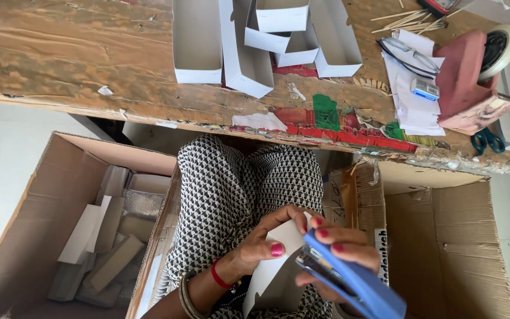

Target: The person sits on the floor and assembles white paper boxes, folding the cardboard sides and stapling the corners with a blue stapler. Finished boxes are stacked on the worktable while flat blanks are taken from a cardboard box beside them.

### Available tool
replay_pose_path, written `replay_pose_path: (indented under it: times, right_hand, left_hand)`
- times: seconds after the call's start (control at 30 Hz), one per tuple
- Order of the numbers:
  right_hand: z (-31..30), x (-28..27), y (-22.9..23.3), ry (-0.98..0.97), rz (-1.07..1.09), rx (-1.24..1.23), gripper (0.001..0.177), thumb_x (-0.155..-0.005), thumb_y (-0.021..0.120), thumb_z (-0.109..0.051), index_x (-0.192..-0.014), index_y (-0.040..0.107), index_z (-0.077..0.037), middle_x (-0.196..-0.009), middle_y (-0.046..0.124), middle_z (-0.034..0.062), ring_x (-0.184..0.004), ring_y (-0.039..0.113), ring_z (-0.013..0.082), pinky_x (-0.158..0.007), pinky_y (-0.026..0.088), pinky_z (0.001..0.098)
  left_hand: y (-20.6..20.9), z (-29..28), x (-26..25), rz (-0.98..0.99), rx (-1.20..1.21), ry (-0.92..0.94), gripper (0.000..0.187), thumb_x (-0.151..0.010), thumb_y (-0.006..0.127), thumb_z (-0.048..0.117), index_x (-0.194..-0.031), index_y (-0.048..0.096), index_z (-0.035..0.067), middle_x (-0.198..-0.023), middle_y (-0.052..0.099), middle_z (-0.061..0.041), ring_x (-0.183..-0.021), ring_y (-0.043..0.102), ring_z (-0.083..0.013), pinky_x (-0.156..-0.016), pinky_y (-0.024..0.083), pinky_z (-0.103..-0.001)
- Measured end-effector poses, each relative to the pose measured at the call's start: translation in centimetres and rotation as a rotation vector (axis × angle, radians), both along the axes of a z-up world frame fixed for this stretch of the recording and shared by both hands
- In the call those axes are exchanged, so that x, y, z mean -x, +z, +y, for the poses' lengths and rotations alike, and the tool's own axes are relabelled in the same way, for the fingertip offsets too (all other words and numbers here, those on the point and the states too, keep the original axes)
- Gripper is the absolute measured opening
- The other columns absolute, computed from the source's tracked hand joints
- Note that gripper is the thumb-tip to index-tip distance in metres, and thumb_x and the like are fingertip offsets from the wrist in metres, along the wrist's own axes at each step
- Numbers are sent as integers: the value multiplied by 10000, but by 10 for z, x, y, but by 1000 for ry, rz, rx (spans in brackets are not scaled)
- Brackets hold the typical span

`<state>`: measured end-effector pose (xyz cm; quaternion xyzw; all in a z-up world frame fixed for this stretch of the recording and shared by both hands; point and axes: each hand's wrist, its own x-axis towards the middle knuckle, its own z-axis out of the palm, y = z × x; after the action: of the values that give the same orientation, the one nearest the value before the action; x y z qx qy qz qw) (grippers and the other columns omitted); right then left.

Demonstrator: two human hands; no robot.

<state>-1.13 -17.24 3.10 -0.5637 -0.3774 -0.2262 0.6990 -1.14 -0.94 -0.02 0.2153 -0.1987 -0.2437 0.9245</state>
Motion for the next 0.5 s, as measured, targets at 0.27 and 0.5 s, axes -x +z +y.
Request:
replay_pose_path:
  times: [0.27,0.5]
  right_hand:
    - [1,13,35,-140,-49,361,571,-720,931,-198,-1176,594,-136,-1077,750,67,-1069,759,215,-1006,572,425]
    - [-4,1,50,-31,128,339,552,-818,883,-264,-1226,542,-116,-1202,691,77,-1154,696,283,-1060,559,481]
  left_hand:
    - [-2,0,6,-168,-205,73,624,-828,751,529,-1192,558,59,-1262,569,-113,-1245,564,-213,-1143,430,-361]
    - [23,5,2,-22,-81,22,948,-812,755,539,-1493,334,30,-1362,528,-152,-1299,542,-250,-1148,428,-390]
